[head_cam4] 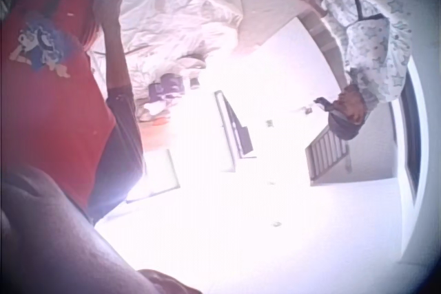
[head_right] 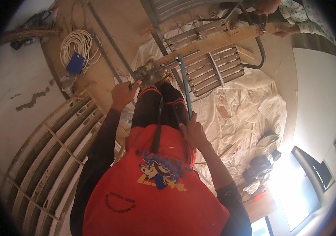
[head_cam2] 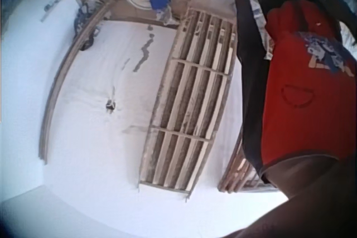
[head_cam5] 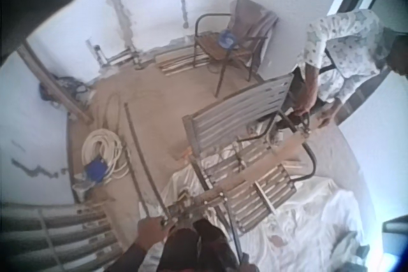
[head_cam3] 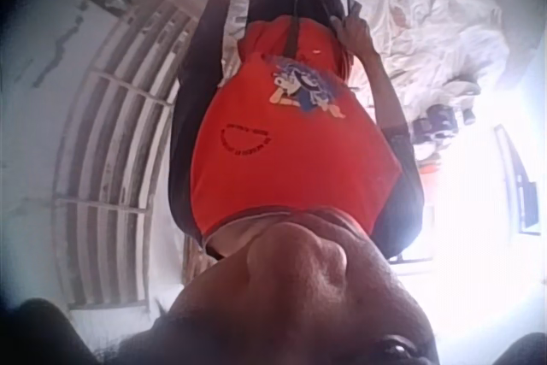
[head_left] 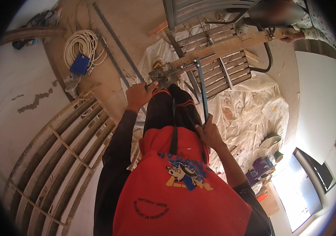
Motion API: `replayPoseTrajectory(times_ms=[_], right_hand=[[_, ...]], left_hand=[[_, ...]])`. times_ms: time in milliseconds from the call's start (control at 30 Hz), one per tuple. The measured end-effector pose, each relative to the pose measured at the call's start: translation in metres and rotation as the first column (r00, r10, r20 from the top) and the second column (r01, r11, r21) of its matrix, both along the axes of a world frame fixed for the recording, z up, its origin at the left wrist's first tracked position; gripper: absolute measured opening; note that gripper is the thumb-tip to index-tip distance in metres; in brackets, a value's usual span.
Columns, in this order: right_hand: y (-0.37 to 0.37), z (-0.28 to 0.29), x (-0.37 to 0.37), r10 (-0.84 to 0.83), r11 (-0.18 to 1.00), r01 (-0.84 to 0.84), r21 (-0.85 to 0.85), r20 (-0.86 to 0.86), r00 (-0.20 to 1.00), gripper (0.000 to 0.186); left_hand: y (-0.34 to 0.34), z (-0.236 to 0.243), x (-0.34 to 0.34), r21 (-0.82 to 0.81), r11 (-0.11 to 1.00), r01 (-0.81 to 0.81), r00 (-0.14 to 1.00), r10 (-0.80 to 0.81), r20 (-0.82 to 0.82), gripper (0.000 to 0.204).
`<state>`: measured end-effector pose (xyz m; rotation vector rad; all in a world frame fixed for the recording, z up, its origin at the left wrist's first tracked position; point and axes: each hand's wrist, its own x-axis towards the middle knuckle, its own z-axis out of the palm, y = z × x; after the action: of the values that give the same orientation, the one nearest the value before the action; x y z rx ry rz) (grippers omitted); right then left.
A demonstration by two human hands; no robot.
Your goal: The person uses a hand saw to cut a wooden plank that is clamped to a metal chair frame. Another person is present in the background, also working on a similar wooden plank. The camera wearer maintains a steady grip on the saw and the wood throughout the process.
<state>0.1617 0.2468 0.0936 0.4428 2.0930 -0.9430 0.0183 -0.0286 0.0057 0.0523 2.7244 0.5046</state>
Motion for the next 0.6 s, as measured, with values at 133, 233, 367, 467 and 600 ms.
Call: replayPoseTrajectory(times_ms=[133,233,367,467,600], right_hand=[[-0.003,0.008,-0.003,-0.094,0.994,0.092,-0.053,-0.033,0.995,0.052],[0.010,0.004,0.002,-0.154,0.988,0.154,0.026,0.004,0.988,0.044],[0.044,0.017,-0.010,-0.208,0.968,0.214,0.131,-0.058,0.976,0.023],[0.075,0.023,-0.022,-0.092,0.973,0.144,0.181,-0.269,0.959,0.022],[0.091,0.065,-0.060,0.093,0.967,-0.045,0.251,-0.186,0.978,0.045]], left_hand=[[-0.013,-0.010,0.005,0.031,0.999,0.022,0.995,-0.019,-0.098,0.060],[-0.019,-0.007,0.002,0.053,0.997,0.062,0.994,-0.057,-0.091,0.064],[-0.019,-0.009,0.000,0.052,0.996,0.066,0.992,-0.060,-0.114,0.065],[-0.020,-0.007,0.002,0.076,0.996,0.056,0.990,-0.046,-0.133,0.066],[-0.024,-0.015,0.000,0.070,0.995,0.075,0.988,-0.065,-0.136,0.068]])
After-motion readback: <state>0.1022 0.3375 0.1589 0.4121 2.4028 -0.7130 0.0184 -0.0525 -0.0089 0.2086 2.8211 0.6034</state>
